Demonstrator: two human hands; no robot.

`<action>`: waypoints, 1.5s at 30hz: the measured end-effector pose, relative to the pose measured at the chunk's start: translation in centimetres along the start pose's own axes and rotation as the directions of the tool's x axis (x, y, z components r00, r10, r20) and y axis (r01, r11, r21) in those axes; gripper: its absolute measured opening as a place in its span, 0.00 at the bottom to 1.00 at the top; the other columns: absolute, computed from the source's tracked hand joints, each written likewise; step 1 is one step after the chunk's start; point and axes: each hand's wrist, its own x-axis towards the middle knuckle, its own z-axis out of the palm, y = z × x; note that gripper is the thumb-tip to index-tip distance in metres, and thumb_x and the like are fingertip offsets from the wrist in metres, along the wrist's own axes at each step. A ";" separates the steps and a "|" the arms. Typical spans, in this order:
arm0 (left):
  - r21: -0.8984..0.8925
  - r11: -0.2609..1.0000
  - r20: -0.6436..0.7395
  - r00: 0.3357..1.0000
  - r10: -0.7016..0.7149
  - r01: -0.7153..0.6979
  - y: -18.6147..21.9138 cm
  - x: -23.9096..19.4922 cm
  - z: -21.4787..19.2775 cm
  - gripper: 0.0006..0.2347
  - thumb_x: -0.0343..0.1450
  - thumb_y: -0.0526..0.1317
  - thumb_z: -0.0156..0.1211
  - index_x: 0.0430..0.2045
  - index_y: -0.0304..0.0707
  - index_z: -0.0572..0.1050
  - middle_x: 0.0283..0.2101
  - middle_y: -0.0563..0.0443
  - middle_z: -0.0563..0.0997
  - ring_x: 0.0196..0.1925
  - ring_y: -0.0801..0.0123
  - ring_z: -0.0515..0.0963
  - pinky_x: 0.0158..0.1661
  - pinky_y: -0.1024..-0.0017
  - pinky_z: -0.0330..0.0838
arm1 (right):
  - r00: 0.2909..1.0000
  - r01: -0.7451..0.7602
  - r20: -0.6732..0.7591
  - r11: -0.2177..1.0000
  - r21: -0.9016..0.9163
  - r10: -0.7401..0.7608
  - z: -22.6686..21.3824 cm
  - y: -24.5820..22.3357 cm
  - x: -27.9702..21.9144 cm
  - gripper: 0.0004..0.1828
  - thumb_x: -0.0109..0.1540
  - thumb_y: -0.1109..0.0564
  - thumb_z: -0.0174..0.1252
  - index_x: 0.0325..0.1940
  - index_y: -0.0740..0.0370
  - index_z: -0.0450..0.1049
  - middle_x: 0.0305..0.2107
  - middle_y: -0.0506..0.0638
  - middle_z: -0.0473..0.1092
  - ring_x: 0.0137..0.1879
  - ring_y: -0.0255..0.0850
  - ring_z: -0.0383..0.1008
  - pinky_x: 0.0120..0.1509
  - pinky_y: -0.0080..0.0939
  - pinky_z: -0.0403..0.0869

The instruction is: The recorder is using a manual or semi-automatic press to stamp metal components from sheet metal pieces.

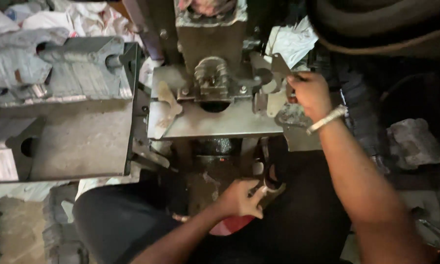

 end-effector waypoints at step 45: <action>0.716 0.647 -0.271 0.958 -0.091 0.264 9.3 28.0 -9.0 0.35 0.49 0.32 0.81 0.51 0.36 0.68 0.45 0.33 0.82 0.52 0.41 0.81 0.48 0.52 0.78 | 0.836 -0.522 0.182 0.852 -0.032 0.518 1.4 -0.5 2.1 0.37 0.67 0.29 0.38 0.69 0.55 0.65 0.58 0.62 0.72 0.58 0.61 0.73 0.59 0.81 0.62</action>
